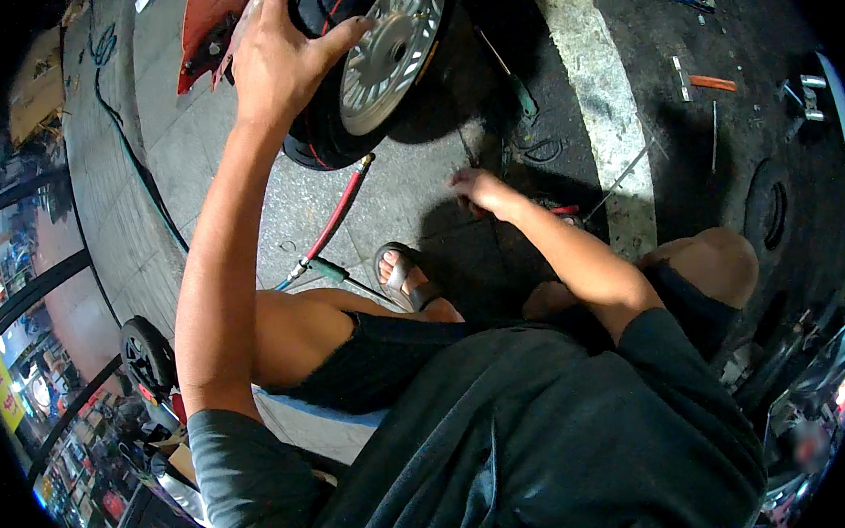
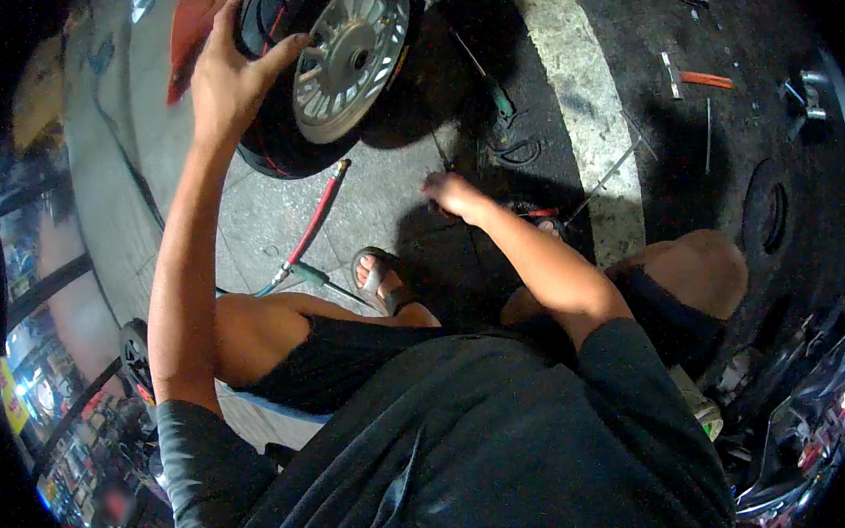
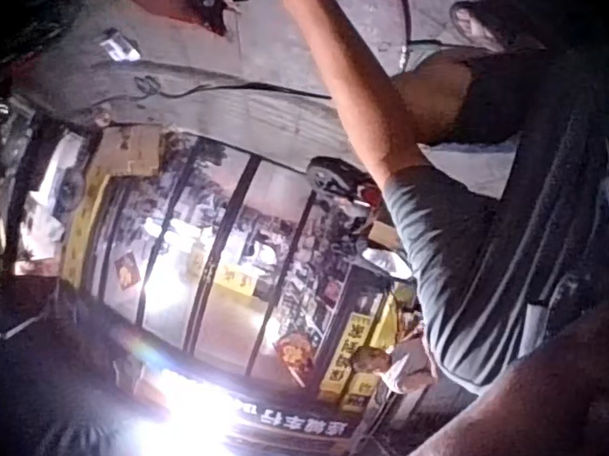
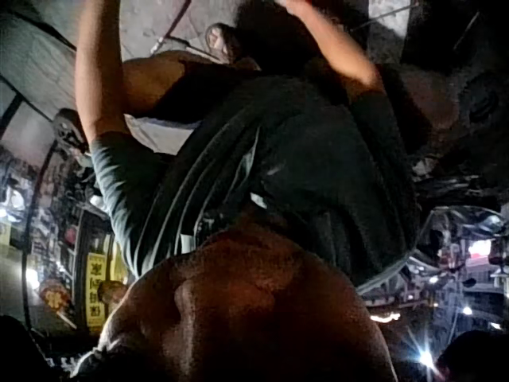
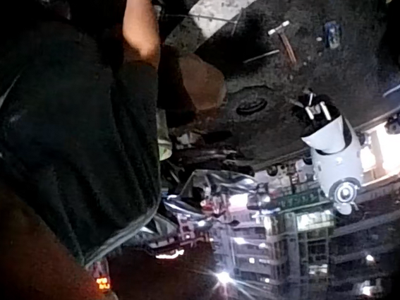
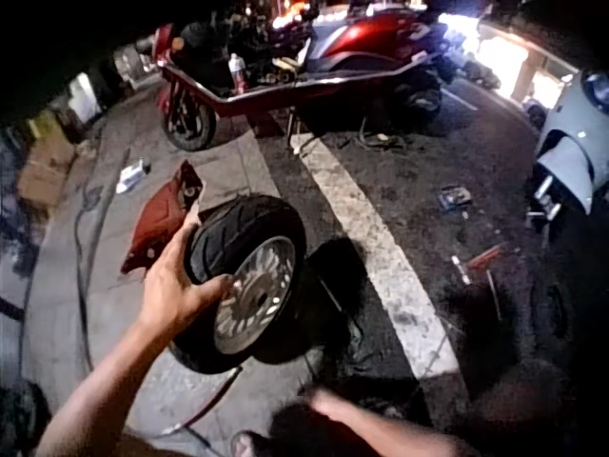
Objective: The person fits a tire onto a rim by hand with a screwdriver, inflates it using an air hose, taps the tire with a hammer, and installs the wheel onto a scooter axle using a wrench.
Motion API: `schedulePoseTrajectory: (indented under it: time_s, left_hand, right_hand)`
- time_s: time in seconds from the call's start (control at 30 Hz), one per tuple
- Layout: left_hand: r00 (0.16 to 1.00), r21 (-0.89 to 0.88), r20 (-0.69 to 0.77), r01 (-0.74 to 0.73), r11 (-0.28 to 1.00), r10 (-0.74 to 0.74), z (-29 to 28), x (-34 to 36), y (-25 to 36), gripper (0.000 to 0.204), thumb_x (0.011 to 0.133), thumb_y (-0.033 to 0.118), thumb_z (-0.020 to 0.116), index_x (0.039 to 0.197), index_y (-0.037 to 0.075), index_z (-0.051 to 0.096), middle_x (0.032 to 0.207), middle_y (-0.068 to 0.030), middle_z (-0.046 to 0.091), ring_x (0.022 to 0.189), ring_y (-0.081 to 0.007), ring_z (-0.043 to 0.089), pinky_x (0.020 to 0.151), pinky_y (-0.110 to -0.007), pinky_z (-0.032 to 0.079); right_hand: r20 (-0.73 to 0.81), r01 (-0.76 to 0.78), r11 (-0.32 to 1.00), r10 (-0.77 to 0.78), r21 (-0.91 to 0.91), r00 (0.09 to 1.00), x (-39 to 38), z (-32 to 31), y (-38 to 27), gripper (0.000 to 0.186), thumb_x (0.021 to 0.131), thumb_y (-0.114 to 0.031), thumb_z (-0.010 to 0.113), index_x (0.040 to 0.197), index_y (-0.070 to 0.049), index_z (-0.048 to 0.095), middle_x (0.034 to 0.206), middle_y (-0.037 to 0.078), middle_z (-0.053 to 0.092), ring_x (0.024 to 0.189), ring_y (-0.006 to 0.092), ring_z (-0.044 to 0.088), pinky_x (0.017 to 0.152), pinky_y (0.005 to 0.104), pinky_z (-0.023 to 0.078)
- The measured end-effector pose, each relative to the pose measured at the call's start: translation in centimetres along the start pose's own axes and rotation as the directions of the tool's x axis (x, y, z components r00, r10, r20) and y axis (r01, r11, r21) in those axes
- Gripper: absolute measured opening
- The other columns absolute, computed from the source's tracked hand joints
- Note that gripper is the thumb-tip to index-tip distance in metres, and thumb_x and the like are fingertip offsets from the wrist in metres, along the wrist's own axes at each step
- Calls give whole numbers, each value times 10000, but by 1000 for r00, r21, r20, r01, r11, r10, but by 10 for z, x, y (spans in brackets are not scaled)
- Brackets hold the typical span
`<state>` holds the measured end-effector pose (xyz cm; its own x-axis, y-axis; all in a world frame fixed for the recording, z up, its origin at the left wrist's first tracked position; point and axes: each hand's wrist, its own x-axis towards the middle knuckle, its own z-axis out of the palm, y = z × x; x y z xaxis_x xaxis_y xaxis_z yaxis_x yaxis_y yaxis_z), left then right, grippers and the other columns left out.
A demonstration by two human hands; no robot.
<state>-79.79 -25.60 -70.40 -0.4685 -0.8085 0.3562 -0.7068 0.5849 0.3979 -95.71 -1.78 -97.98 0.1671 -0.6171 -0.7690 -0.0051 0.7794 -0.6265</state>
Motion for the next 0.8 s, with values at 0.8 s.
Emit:
schedulePoseTrajectory:
  time_s: [0.8]
  left_hand:
    - [961, 49, -63, 274, 961, -271, -6, -14, 9, 869, 722, 480, 756, 1389, 25, 434, 1266, -263, 572, 1172, -375, 567, 994, -420, 427]
  right_hand:
    - [-549, 664, 747, -562, -16, 619, 79, -1, -210, 669, 837, -110, 554, 1468, -86, 333, 1276, 225, 556, 1129, 347, 573, 977, 398, 436]
